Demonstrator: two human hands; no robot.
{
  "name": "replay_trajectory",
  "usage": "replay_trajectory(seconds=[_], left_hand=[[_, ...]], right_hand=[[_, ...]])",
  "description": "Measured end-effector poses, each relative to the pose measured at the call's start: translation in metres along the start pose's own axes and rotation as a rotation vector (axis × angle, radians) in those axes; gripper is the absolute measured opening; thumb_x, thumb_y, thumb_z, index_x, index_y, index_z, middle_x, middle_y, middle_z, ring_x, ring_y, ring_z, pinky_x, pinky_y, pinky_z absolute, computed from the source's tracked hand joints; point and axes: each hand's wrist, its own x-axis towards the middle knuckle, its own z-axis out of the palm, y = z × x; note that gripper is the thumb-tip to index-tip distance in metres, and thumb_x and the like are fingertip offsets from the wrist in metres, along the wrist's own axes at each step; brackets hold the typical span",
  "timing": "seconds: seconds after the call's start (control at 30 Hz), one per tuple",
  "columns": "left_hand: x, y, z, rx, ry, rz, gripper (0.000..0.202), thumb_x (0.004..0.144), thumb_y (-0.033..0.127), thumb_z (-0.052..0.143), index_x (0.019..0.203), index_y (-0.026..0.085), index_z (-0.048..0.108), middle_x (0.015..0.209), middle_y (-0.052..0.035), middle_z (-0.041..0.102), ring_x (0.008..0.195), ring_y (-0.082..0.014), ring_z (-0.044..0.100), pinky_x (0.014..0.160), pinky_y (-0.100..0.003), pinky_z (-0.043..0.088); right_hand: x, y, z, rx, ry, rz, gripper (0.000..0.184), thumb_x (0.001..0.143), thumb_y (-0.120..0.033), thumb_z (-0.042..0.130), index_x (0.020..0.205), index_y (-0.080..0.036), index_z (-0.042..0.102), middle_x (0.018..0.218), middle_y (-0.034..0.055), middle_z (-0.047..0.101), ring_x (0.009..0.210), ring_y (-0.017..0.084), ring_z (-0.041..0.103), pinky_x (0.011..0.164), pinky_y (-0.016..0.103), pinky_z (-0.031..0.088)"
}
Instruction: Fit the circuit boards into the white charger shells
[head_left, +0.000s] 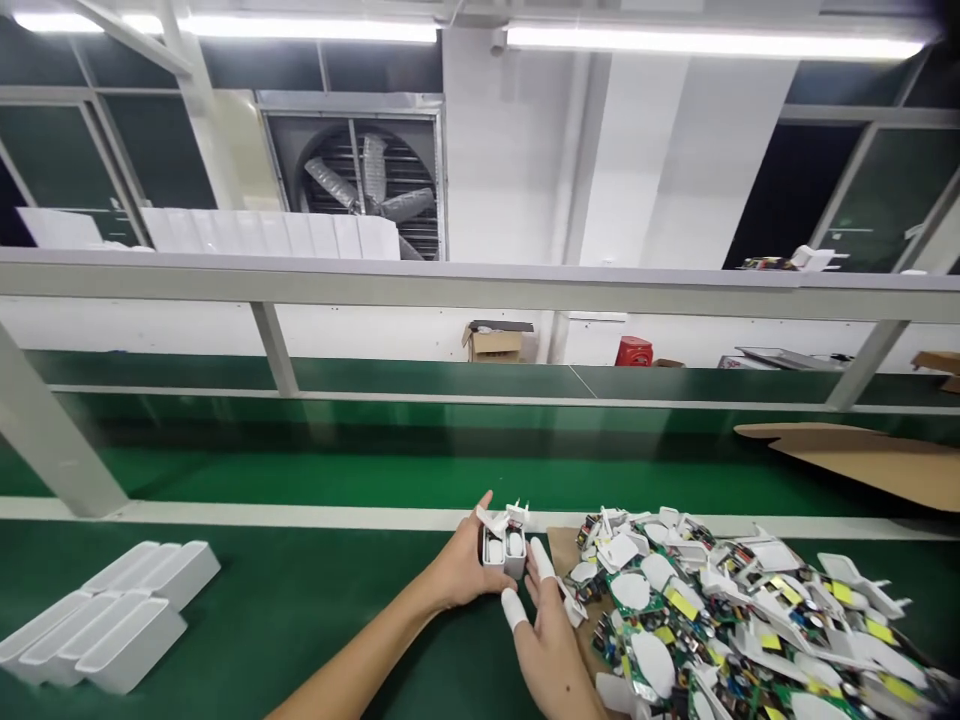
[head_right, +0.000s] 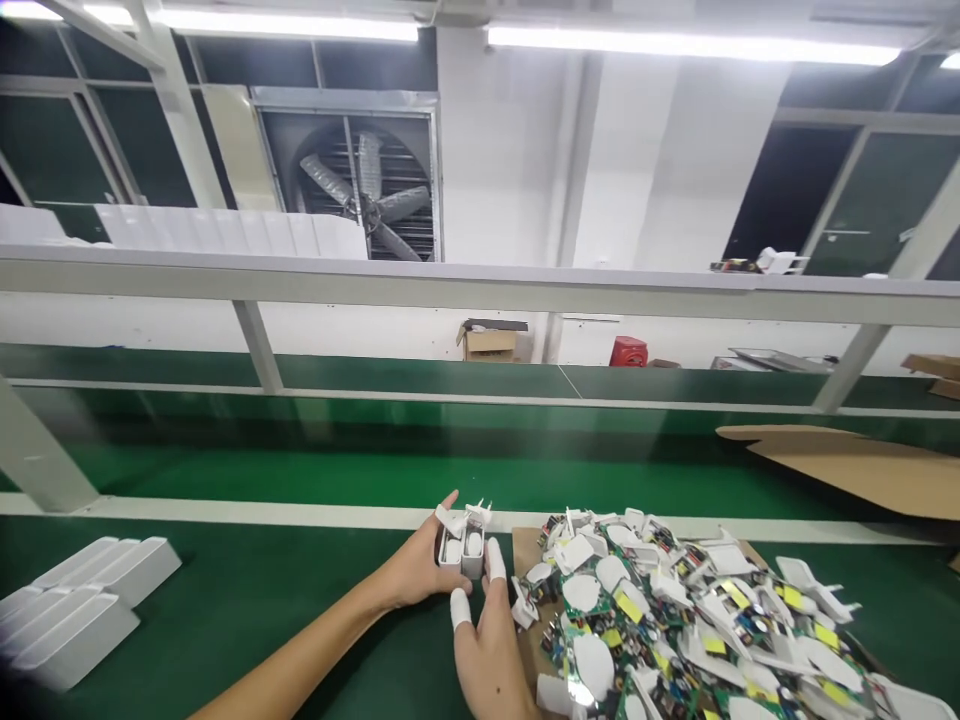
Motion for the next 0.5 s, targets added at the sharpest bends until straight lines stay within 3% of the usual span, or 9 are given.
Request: replay_trajectory(seconds=[0.17, 0.27, 0.37, 0.4, 0.5], left_hand=[[0.014, -0.002, -0.017, -0.024, -0.055, 0.003, 0.135, 0.064, 0.049, 0.096, 0.169, 0.015, 0.018, 0.142, -0.0195, 0.064, 0.123, -0.0353, 0.066, 0.109, -0.053, 0.051], [0.010, -0.003, -0.019, 0.045, -0.024, 0.012, 0.137, 0.061, 0.048, 0.099, 0.169, 0.015, 0.021, 0.148, -0.0218, 0.059, 0.131, -0.0388, 0.062, 0.114, -0.056, 0.047], [-0.011, 0.000, -0.025, 0.186, 0.044, 0.019, 0.143, 0.048, 0.041, 0.106, 0.167, 0.016, 0.031, 0.148, -0.0221, 0.059, 0.136, -0.0433, 0.057, 0.114, -0.056, 0.047], [-0.022, 0.001, -0.030, 0.245, 0.078, 0.019, 0.140, 0.047, 0.041, 0.106, 0.166, 0.018, 0.035, 0.148, -0.0211, 0.060, 0.136, -0.0438, 0.057, 0.112, -0.055, 0.049], [-0.068, 0.010, -0.060, 0.458, 0.255, 0.011, 0.110, 0.065, 0.041, 0.098, 0.161, 0.028, 0.045, 0.152, -0.0151, 0.058, 0.142, -0.0408, 0.050, 0.115, -0.055, 0.047]], right_hand=[[0.001, -0.004, 0.002, -0.014, -0.100, 0.090, 0.081, 0.093, -0.049, 0.066, 0.163, -0.020, 0.036, 0.168, 0.0177, 0.040, 0.154, 0.032, 0.042, 0.129, 0.052, 0.028], [-0.003, 0.001, 0.003, -0.219, -0.037, -0.027, 0.077, 0.096, -0.050, 0.062, 0.161, -0.018, 0.038, 0.165, 0.0193, 0.043, 0.154, 0.036, 0.040, 0.129, 0.058, 0.026], [-0.010, 0.007, 0.003, -0.416, 0.072, -0.315, 0.068, 0.099, -0.045, 0.056, 0.159, -0.017, 0.039, 0.163, 0.0214, 0.043, 0.152, 0.041, 0.042, 0.125, 0.065, 0.032], [-0.013, 0.008, 0.003, -0.467, 0.043, -0.392, 0.067, 0.099, -0.043, 0.058, 0.159, -0.021, 0.039, 0.162, 0.0200, 0.045, 0.149, 0.042, 0.046, 0.123, 0.066, 0.037], [-0.023, 0.007, 0.012, -0.513, 0.070, -0.492, 0.064, 0.103, -0.039, 0.053, 0.164, -0.030, 0.035, 0.160, 0.0150, 0.049, 0.144, 0.043, 0.052, 0.117, 0.065, 0.046]])
